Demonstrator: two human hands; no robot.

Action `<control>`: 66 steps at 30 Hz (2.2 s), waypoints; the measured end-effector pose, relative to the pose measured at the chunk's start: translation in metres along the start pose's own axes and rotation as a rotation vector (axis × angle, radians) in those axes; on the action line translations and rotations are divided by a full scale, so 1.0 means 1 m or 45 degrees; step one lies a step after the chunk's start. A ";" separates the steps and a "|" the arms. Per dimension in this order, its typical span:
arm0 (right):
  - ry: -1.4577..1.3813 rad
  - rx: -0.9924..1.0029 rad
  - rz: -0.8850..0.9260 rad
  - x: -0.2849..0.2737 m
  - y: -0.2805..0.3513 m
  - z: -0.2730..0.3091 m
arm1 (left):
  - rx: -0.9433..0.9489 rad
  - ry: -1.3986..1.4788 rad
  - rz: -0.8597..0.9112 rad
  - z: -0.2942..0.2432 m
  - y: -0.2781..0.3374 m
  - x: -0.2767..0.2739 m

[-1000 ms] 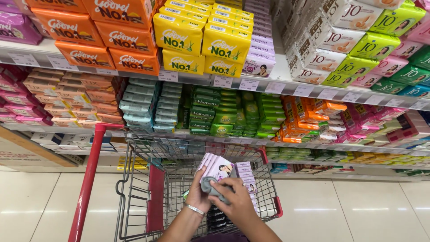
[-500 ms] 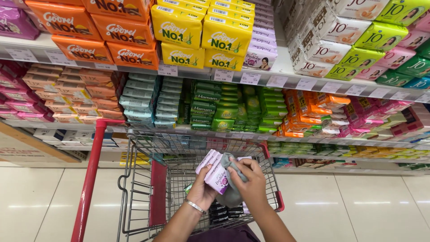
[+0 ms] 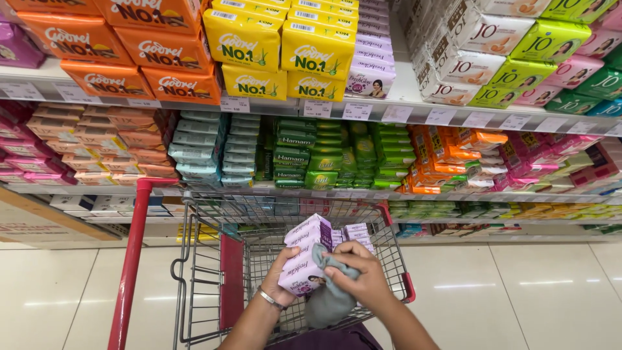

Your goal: Wiping soap boxes with a cloth and organizing them on store shelves.

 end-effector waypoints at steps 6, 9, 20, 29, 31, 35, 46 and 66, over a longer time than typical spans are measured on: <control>0.122 0.110 -0.261 -0.016 -0.022 -0.022 | -0.168 -0.024 0.031 0.009 0.002 -0.007; 0.250 -0.089 -0.174 0.003 -0.003 -0.008 | -0.125 0.035 -0.039 0.008 -0.001 -0.018; -0.377 0.048 -0.428 0.016 -0.030 0.007 | -0.104 0.013 -0.036 0.002 -0.002 0.004; -0.174 0.015 -0.497 0.037 -0.033 0.011 | -0.030 -0.575 -0.235 0.007 -0.012 -0.005; -0.006 -0.002 -0.459 0.038 -0.035 0.013 | -0.036 -0.487 -0.236 0.012 -0.009 -0.008; 0.072 0.165 -0.443 0.025 -0.040 -0.001 | -0.005 -0.196 -0.227 0.009 -0.004 0.014; 0.276 0.177 -0.219 0.023 -0.032 -0.009 | 0.129 -0.004 -0.155 0.001 -0.008 0.015; 0.224 0.083 -0.129 0.012 -0.016 -0.032 | 0.191 0.184 0.087 -0.009 -0.010 0.003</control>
Point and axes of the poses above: each hand's wrist, its own y-axis away from the middle knuckle, its own x-axis out of the palm, z = x × y, the point moved 1 cm from there along -y, towards the middle knuckle, and after that the axes turned 15 degrees about z, right-handed, at the moved point
